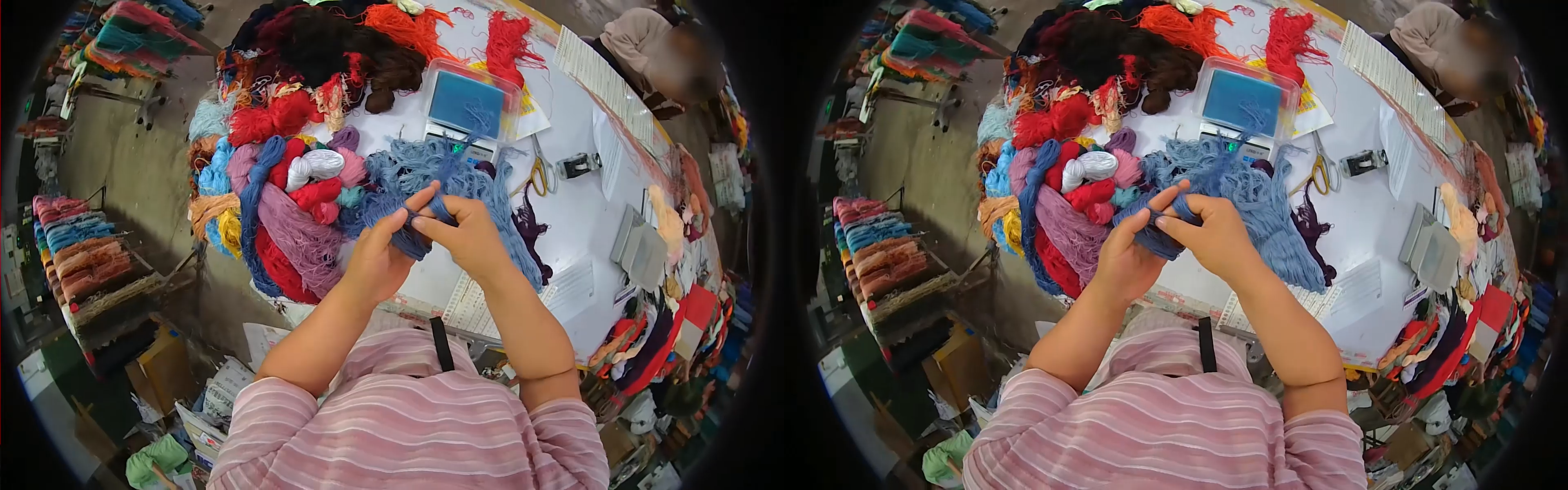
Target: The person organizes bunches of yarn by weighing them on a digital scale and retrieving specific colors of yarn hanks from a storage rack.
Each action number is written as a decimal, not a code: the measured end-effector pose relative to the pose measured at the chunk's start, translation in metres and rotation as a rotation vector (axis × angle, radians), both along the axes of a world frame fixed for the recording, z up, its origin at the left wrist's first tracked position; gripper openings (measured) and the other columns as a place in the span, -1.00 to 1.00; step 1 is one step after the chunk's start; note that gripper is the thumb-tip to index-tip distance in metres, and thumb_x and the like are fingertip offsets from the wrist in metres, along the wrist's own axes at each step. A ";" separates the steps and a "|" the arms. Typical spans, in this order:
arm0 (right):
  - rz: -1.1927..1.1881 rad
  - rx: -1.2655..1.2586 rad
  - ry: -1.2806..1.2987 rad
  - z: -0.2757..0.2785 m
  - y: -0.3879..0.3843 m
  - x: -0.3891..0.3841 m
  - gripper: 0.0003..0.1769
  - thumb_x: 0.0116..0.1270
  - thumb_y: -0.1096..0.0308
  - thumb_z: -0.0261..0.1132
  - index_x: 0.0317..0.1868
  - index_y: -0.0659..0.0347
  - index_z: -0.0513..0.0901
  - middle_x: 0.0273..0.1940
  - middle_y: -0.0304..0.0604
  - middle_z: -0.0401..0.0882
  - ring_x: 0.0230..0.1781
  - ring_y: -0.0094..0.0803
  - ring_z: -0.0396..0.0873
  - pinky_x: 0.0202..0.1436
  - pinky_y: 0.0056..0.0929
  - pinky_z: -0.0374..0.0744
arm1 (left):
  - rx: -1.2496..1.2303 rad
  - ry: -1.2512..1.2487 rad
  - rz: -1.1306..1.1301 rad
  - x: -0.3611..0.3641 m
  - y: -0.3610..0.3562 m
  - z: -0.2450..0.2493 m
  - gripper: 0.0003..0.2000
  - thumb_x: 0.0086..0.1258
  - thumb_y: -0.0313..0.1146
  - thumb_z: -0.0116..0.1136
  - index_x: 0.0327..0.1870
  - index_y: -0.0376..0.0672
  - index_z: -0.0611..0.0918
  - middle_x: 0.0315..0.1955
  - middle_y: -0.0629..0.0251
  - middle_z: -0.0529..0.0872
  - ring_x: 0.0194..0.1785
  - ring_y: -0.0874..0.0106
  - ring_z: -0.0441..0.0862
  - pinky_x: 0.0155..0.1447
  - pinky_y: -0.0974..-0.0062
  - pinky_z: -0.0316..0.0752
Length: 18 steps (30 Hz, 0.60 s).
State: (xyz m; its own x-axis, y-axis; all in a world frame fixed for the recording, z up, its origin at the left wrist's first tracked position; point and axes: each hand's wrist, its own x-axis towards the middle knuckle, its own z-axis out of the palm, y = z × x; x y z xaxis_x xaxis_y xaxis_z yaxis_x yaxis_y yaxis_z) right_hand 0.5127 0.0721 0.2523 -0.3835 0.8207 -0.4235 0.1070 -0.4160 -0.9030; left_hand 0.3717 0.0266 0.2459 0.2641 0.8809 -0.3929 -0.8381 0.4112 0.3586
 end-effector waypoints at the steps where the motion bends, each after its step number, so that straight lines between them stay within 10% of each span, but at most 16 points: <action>1: 0.001 0.030 0.005 0.003 -0.002 0.001 -0.82 0.15 0.33 0.39 -0.36 0.31 0.66 -0.54 -0.36 0.51 -0.49 -0.66 0.40 -0.44 -0.57 0.35 | -0.005 0.019 0.005 -0.003 -0.002 -0.002 -0.57 0.47 -0.28 -0.13 0.28 -0.31 0.38 -0.04 0.30 0.58 0.02 0.49 0.49 0.21 0.51 0.28; 4: -0.010 0.099 0.059 0.006 -0.009 -0.001 -0.86 0.17 0.38 0.36 -0.34 0.29 0.67 -0.47 -0.34 0.55 -0.40 -0.66 0.42 -0.33 -0.59 0.36 | 0.071 0.228 0.007 -0.007 -0.010 -0.013 -0.57 0.46 -0.25 -0.14 0.20 -0.40 0.43 0.20 0.15 0.46 0.20 0.41 0.45 0.30 0.40 0.27; 13: -0.139 -0.099 0.309 0.015 -0.018 -0.004 -0.86 0.25 0.45 0.25 -0.22 0.33 0.61 -0.26 -0.17 0.62 -0.22 -0.47 0.54 -0.03 -0.45 0.45 | 0.265 0.406 0.062 -0.019 -0.005 -0.019 -0.71 0.47 -0.32 -0.12 -0.12 -0.37 0.60 -0.04 0.02 0.63 0.01 0.30 0.60 0.16 0.31 0.44; 16: -0.166 -0.187 0.442 0.016 -0.009 0.006 -0.89 0.28 0.43 0.19 -0.25 0.31 0.54 -0.38 -0.17 0.60 -0.22 -0.34 0.58 -0.04 -0.41 0.47 | 0.236 0.247 0.117 -0.035 -0.002 -0.024 -0.72 0.46 -0.30 -0.13 -0.20 -0.32 0.60 -0.02 -0.03 0.62 -0.01 0.22 0.61 0.16 0.27 0.44; 18: -0.271 -0.354 0.517 0.036 0.006 0.020 -0.91 0.32 0.44 0.13 -0.23 0.27 0.52 -0.53 -0.34 0.40 -0.45 -0.46 0.47 -0.11 -0.39 0.46 | 0.069 -0.040 0.237 -0.047 -0.003 -0.019 -0.77 0.43 -0.32 -0.13 -0.37 -0.22 0.54 -0.39 0.22 0.59 -0.32 0.33 0.55 -0.05 0.37 0.45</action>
